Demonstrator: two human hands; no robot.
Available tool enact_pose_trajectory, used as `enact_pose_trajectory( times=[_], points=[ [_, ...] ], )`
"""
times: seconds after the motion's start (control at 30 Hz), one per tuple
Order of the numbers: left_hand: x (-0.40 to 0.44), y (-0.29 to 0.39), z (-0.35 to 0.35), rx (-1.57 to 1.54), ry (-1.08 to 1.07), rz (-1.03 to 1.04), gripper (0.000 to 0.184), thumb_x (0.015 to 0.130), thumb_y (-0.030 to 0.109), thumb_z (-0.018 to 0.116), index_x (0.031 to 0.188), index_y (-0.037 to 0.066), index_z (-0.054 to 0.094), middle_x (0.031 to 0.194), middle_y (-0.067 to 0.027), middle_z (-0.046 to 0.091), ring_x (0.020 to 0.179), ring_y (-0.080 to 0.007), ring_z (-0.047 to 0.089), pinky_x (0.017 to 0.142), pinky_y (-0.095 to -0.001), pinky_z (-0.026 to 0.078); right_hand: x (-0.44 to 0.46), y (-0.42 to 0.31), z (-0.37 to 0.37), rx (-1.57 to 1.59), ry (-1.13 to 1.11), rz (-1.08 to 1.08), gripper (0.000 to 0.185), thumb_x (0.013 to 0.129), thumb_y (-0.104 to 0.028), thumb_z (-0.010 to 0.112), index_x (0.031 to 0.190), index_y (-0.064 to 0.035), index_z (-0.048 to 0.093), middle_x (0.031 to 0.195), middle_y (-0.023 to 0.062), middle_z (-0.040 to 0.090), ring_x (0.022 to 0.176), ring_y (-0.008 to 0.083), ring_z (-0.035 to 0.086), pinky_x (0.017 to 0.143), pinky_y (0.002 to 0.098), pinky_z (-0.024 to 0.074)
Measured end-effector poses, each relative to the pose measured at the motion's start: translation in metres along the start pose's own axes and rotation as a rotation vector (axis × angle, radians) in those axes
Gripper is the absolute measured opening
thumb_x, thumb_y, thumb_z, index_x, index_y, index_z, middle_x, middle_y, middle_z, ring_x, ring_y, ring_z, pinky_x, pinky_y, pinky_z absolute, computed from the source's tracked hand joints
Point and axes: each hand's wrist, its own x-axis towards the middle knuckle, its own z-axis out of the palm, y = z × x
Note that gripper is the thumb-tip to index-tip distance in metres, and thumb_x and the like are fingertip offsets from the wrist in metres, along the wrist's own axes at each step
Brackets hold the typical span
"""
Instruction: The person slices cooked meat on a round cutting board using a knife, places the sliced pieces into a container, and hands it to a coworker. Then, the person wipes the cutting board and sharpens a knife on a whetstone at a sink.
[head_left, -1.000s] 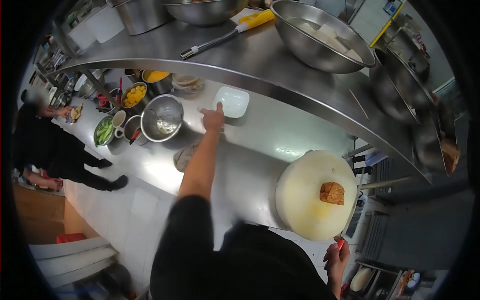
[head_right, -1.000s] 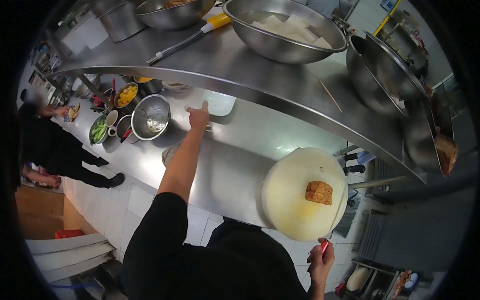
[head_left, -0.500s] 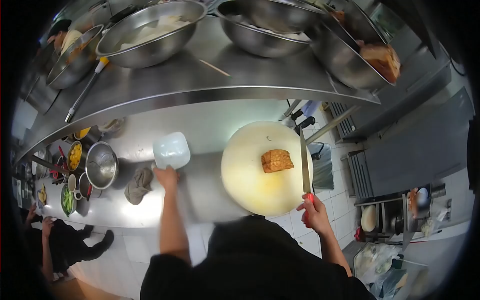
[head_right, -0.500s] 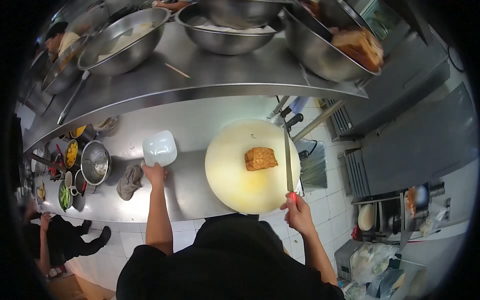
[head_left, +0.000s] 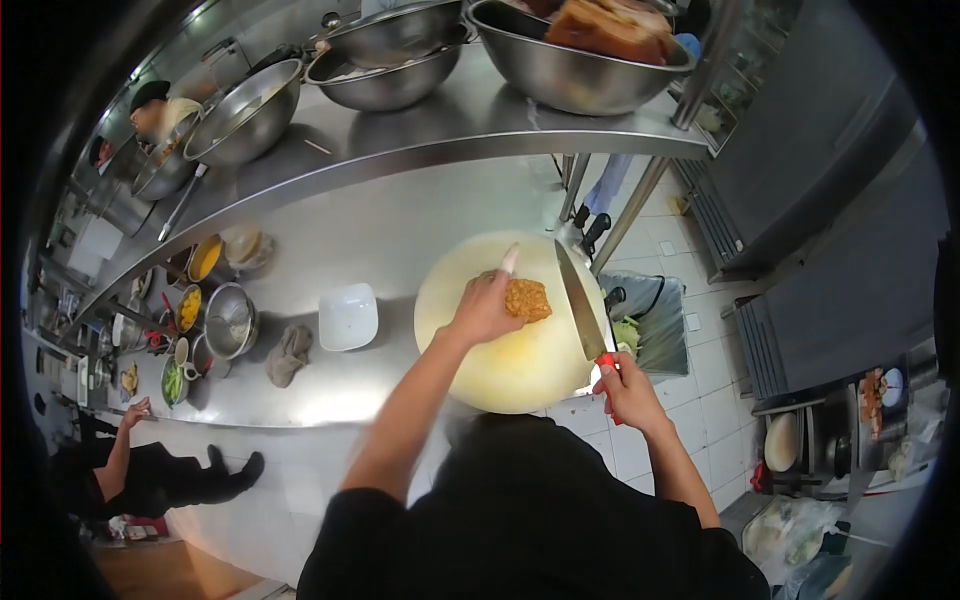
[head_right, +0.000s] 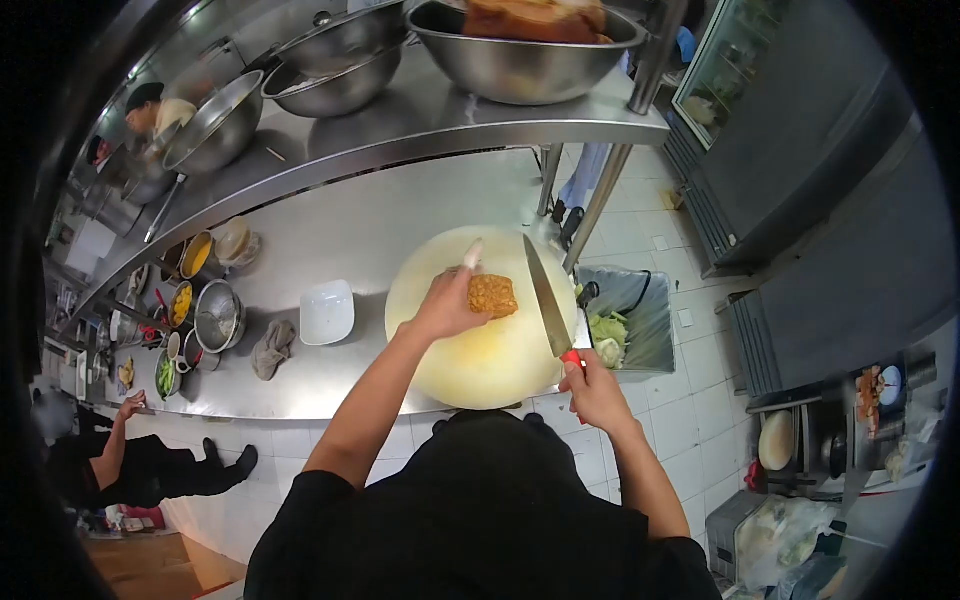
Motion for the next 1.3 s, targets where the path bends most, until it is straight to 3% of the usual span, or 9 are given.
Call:
enact_pose_trajectory(
  times=[0.2, 0.4, 0.5, 0.57, 0.63, 0.8, 0.97, 1.13, 1.3],
  points=[
    [0.001, -0.065, -0.026, -0.224, 0.155, -0.437, 0.091, 0.061, 0.034, 0.095, 0.13, -0.006, 0.05, 0.121, -0.0209, 0.072, 0.112, -0.0346, 0.071, 0.093, -0.0405, 0.059, -0.021, 0.028, -0.028, -0.046, -0.033, -0.092, 0.037, 0.108, -0.028, 0.053, 0.136, -0.0036, 0.055, 0.083, 0.0097, 0.073, 0.058, 0.0161, 0.064, 0.052, 0.0347, 0.0513],
    [-0.025, -0.04, -0.091, -0.144, 0.371, -0.429, 0.089, 0.063, 0.036, 0.095, 0.128, -0.007, 0.052, 0.117, -0.021, 0.073, 0.1, -0.0311, 0.075, 0.085, -0.0378, 0.061, 0.007, 0.041, -0.022, -0.288, -0.66, -0.272, 0.032, 0.106, -0.033, 0.058, 0.128, -0.0114, 0.067, 0.079, 0.0066, 0.069, 0.065, 0.0147, 0.063, 0.06, 0.0353, 0.0527],
    [-0.043, -0.009, -0.067, -0.072, 0.27, -0.402, 0.08, 0.065, 0.039, 0.094, 0.122, -0.004, 0.058, 0.109, -0.0209, 0.075, 0.099, -0.0297, 0.075, 0.084, -0.0378, 0.061, 0.015, 0.032, -0.066, -0.266, -0.361, 0.018, 0.03, 0.106, -0.03, 0.057, 0.125, -0.0094, 0.066, 0.079, 0.0135, 0.07, 0.059, 0.0245, 0.065, 0.062, 0.0407, 0.0547],
    [-0.059, -0.012, -0.034, -0.066, 0.171, -0.368, 0.081, 0.065, 0.04, 0.095, 0.124, -0.003, 0.059, 0.108, -0.0216, 0.074, 0.098, -0.0336, 0.075, 0.086, -0.0408, 0.061, 0.022, 0.056, -0.082, -0.655, 0.16, -0.443, 0.029, 0.105, -0.025, 0.058, 0.127, -0.0084, 0.064, 0.084, 0.0249, 0.072, 0.069, 0.0435, 0.069, 0.068, 0.0522, 0.055],
    [-0.072, -0.02, 0.003, -0.002, 0.081, -0.295, 0.089, 0.069, 0.034, 0.094, 0.14, -0.001, 0.053, 0.116, -0.0242, 0.071, 0.107, -0.0387, 0.071, 0.094, -0.0446, 0.057, 0.005, 0.019, -0.087, -0.791, 0.259, -0.303, 0.031, 0.103, -0.022, 0.059, 0.131, -0.0081, 0.06, 0.09, 0.0314, 0.07, 0.082, 0.0541, 0.066, 0.074, 0.0604, 0.0519],
    [-0.099, -0.005, -0.047, -0.102, 0.296, -0.244, 0.099, 0.075, 0.029, 0.092, 0.156, 0.003, 0.041, 0.142, -0.0263, 0.057, 0.131, -0.0439, 0.056, 0.109, -0.0486, 0.046, 0.0, -0.02, -0.034, -0.648, 0.222, -0.388, 0.035, 0.102, -0.023, 0.061, 0.135, -0.0098, 0.057, 0.091, 0.03, 0.071, 0.085, 0.0523, 0.068, 0.076, 0.0602, 0.052],
    [-0.173, -0.203, -0.121, 0.262, 0.852, -0.642, 0.063, 0.084, 0.028, 0.08, 0.138, 0.001, 0.059, 0.127, -0.0239, 0.064, 0.119, -0.0406, 0.061, 0.1, -0.0497, 0.049, 0.062, -0.024, -0.011, -0.667, 0.072, -0.446, 0.029, 0.101, -0.024, 0.063, 0.124, -0.0063, 0.067, 0.094, 0.0274, 0.073, 0.088, 0.0494, 0.069, 0.076, 0.0556, 0.0542],
    [-0.238, -0.294, -0.183, 0.669, 0.51, -0.989, 0.063, 0.088, 0.038, 0.073, 0.142, 0.008, 0.06, 0.139, -0.0199, 0.061, 0.136, -0.0407, 0.05, 0.112, -0.056, 0.04, 0.109, -0.02, -0.025, -0.357, -0.167, -0.171, 0.027, 0.1, -0.023, 0.063, 0.118, -0.0035, 0.071, 0.097, 0.0278, 0.073, 0.089, 0.0474, 0.07, 0.077, 0.0502, 0.0551],
    [-0.266, -0.274, -0.142, 0.727, 0.354, -0.946, 0.05, 0.087, 0.025, 0.072, 0.135, 0.016, 0.064, 0.137, -0.0107, 0.062, 0.128, -0.0435, 0.053, 0.107, -0.056, 0.042, 0.086, -0.04, -0.017, -0.658, 0.347, -0.336, 0.03, 0.102, -0.024, 0.062, 0.124, -0.0056, 0.068, 0.093, 0.0291, 0.072, 0.087, 0.0501, 0.069, 0.077, 0.0534, 0.0551]
  ],
)
